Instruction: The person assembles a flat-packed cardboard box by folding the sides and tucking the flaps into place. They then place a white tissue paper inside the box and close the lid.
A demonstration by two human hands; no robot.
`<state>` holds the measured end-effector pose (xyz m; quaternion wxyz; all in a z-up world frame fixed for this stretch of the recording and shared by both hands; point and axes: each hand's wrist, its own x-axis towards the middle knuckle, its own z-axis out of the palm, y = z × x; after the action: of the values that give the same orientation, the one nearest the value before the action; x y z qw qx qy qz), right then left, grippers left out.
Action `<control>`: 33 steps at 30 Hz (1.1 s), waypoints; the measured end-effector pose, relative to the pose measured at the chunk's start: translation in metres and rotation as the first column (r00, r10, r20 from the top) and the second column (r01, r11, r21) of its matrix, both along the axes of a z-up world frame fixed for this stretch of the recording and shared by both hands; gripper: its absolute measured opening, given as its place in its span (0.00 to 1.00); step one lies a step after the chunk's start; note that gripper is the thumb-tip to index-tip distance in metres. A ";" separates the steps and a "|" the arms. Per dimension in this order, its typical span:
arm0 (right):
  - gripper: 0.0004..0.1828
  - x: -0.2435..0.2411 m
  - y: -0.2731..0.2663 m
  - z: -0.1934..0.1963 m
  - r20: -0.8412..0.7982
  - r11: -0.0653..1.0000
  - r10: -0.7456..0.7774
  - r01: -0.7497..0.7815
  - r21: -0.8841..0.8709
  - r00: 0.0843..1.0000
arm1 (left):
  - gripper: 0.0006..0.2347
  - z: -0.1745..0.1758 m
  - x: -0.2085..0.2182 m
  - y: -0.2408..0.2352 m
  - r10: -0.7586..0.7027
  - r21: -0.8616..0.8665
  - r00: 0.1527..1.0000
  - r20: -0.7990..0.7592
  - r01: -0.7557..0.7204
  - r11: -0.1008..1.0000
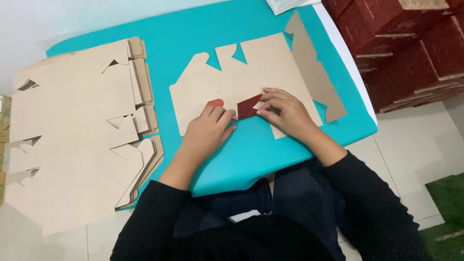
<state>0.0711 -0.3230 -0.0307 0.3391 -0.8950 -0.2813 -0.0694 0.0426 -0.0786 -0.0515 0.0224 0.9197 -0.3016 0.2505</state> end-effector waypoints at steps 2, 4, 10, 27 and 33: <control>0.05 0.003 0.000 -0.004 -0.017 1.000 0.001 0.000 0.023 1.000 | 0.14 0.004 -0.001 0.000 -0.004 -0.019 1.000 -0.027 0.004 1.000; 0.05 0.004 0.000 -0.007 -0.036 0.999 0.005 -0.003 0.047 0.999 | 0.14 0.008 -0.002 0.000 -0.006 -0.036 0.998 -0.055 0.004 0.999; 0.07 0.006 -0.001 -0.012 -0.004 1.000 -0.013 0.013 -0.019 1.000 | 0.14 0.024 -0.010 -0.004 -0.045 -0.029 0.994 -0.099 0.042 0.999; 0.09 -0.004 0.009 -0.011 0.388 0.949 0.216 -0.099 -0.300 0.896 | 0.19 0.018 -0.009 -0.005 -0.031 0.053 0.969 -0.246 0.045 0.998; 0.11 0.002 -0.002 -0.012 0.485 0.939 0.257 -0.098 -0.329 0.836 | 0.19 0.005 -0.008 -0.003 -0.036 0.009 0.984 -0.176 0.038 0.999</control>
<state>0.0728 -0.3247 -0.0424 0.1201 -0.8521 -0.4522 -0.2347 0.0343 -0.0820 -0.0461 0.0477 0.9325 -0.3172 0.1657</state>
